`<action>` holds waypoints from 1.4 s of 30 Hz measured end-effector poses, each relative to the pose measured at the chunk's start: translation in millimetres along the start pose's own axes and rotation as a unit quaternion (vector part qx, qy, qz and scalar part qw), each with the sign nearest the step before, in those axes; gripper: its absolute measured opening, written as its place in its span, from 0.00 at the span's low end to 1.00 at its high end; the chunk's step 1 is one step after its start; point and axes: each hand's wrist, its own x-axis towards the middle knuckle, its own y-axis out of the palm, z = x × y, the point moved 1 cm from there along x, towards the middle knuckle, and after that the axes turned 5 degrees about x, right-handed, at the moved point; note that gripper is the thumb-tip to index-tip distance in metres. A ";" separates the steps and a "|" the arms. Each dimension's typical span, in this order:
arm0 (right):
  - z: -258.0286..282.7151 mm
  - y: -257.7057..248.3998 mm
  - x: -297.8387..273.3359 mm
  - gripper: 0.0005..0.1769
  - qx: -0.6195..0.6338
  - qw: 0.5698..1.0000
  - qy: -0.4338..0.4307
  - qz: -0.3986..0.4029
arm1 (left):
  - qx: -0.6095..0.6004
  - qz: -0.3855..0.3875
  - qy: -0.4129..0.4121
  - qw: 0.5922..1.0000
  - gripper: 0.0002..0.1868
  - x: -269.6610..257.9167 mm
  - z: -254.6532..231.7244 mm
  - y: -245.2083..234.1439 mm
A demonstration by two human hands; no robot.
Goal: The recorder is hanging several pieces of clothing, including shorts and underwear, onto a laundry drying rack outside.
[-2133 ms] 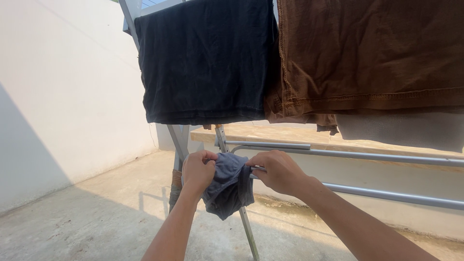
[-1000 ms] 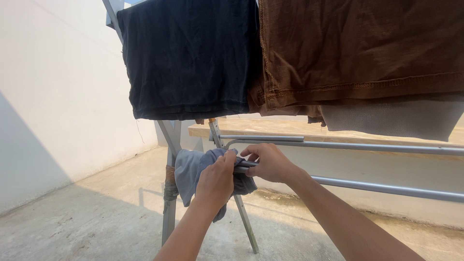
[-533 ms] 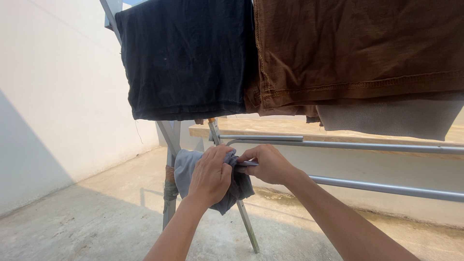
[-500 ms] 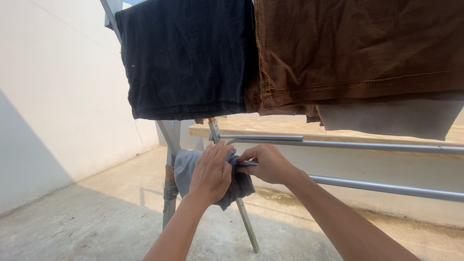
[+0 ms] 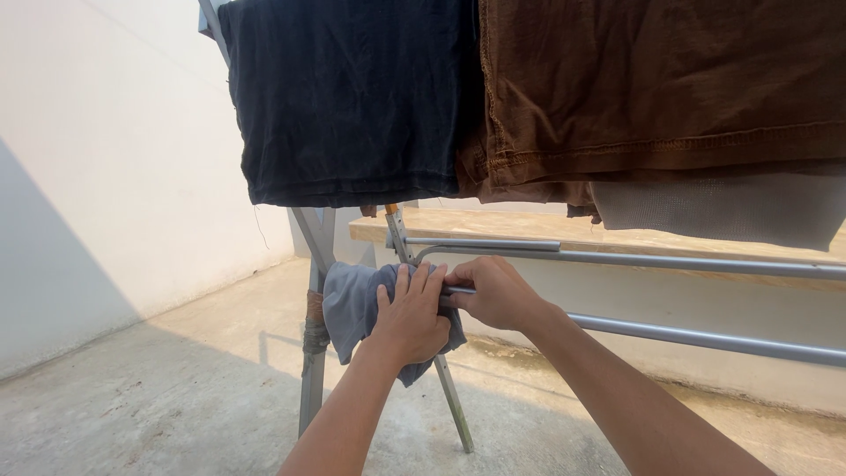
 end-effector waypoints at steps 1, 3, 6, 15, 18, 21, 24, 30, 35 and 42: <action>0.9 -0.2 -0.8 0.12 -0.001 1.000 0.000 0.000 | -0.001 0.002 0.001 1.000 0.44 0.2 0.5 0.4; -2.8 1.7 -1.8 0.12 -0.002 1.000 0.000 -0.001 | -0.002 0.004 0.004 1.000 0.45 0.1 -2.3 -3.5; -9.3 15.6 -12.9 0.12 -0.024 0.993 -0.087 -0.075 | -0.013 0.016 -0.008 1.000 0.41 -3.0 -9.1 -13.2; -67.8 134.4 -46.8 0.14 0.250 0.937 0.099 -0.221 | 0.010 0.019 -0.016 1.000 0.42 8.3 3.4 4.6; -57.1 132.7 -40.3 0.32 0.171 0.965 0.031 -0.199 | -0.010 -0.006 -0.010 1.000 0.39 9.4 4.7 8.7; -52.3 131.4 -37.0 0.34 0.160 0.972 0.092 -0.143 | -0.016 -0.014 -0.008 1.000 0.38 10.5 4.0 11.0; -53.8 136.2 -41.3 0.22 0.094 0.980 0.062 -0.166 | -0.011 -0.008 -0.013 1.000 0.39 11.6 2.5 9.5; -30.3 127.8 -54.7 0.14 -0.017 0.972 0.018 -0.232 | -0.010 -0.001 -0.016 1.000 0.40 10.4 1.1 8.5; -41.6 134.6 -46.4 0.21 0.023 0.982 -0.022 -0.186 | -0.002 0.002 -0.017 1.000 0.41 14.5 6.9 15.1; -33.7 115.9 -43.7 0.20 0.001 0.982 -0.005 -0.188 | -0.007 0.016 -0.027 0.999 0.42 11.6 2.4 7.0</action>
